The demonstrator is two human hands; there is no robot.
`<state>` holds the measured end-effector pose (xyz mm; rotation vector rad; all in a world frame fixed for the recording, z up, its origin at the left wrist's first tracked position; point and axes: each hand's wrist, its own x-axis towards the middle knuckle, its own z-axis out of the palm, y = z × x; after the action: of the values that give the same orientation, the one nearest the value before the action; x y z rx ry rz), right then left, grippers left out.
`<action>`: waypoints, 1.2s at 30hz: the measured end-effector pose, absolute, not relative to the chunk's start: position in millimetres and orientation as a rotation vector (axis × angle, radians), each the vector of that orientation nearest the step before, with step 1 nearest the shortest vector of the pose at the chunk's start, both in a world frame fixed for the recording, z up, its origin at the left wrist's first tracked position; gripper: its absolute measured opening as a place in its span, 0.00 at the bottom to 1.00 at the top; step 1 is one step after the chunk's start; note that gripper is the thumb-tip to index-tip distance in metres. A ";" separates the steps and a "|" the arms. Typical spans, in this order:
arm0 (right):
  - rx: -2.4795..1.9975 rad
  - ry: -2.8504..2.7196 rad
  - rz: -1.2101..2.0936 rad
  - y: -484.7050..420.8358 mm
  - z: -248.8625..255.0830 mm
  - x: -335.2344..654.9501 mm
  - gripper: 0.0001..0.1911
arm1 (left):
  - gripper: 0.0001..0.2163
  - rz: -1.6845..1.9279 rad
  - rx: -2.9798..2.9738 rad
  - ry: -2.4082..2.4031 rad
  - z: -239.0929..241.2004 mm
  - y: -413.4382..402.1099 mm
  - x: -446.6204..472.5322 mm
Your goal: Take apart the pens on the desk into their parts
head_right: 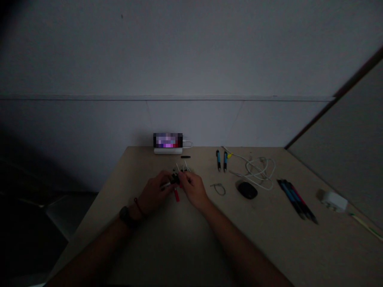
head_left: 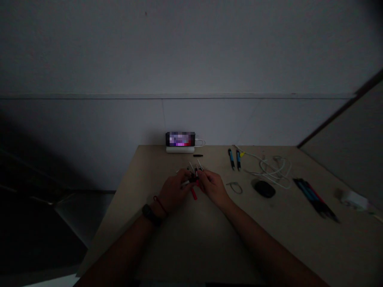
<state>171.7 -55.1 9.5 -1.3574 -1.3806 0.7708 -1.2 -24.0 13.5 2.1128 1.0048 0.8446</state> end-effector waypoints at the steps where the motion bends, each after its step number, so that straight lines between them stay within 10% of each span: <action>1: -1.362 -1.381 0.765 -55.0 9.3 171.9 0.30 | 0.10 0.832 2.117 1.000 13.4 -24.2 -1.3; 36: -1.360 -1.350 0.774 -53.0 7.9 171.4 0.28 | 0.11 0.803 2.201 0.927 16.7 -22.4 -2.5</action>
<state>171.4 -53.0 7.9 -1.3596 -1.3499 0.7737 -2.5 -22.4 16.7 2.2015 0.9272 0.8030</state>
